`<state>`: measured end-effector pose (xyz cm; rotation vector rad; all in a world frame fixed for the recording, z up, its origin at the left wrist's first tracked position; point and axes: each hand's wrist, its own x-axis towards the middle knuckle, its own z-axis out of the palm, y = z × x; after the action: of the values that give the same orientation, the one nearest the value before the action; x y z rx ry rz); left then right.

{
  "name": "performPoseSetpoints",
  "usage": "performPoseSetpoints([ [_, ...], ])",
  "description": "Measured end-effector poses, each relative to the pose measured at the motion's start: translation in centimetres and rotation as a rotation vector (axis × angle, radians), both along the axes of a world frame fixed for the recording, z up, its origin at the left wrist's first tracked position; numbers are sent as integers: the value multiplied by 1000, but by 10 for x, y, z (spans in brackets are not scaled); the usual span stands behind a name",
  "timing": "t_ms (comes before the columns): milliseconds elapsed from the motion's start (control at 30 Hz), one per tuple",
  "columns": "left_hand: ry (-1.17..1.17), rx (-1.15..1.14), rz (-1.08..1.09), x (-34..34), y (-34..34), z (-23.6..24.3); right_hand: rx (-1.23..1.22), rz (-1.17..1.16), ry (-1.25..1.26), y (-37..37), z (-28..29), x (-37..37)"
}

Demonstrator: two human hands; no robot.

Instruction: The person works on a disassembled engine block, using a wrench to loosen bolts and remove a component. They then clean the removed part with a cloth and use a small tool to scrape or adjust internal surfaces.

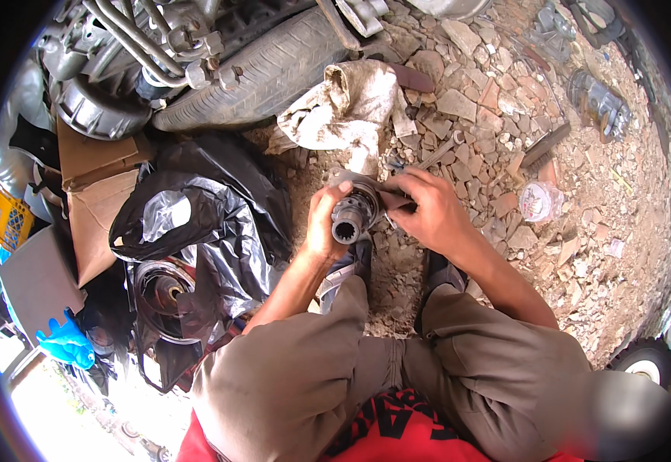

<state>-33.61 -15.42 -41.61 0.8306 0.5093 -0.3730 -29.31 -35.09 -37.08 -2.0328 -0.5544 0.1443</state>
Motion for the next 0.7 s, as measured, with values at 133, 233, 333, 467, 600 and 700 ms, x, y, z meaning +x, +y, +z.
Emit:
performPoseSetpoints([
  [133, -18, 79, -3, -1, -8, 11, 3, 13, 39, 0, -3, 12],
  [233, -11, 38, 13, 0, -1, 4, -71, 51, 78, -3, 0, 5],
  [333, 7, -10, 23, 1, -1, 10, 3, -34, 132, -2, 0, 5],
  [467, -67, 147, -54, 2, -5, 16, 85, -89, 227, -1, -7, 7],
  [600, 56, -11, 58, 5, 3, 7, 63, -114, 183, 2, -5, -4],
  [700, 14, 18, -59, 2, -2, 13, 114, -153, 255, 5, 0, 4],
])
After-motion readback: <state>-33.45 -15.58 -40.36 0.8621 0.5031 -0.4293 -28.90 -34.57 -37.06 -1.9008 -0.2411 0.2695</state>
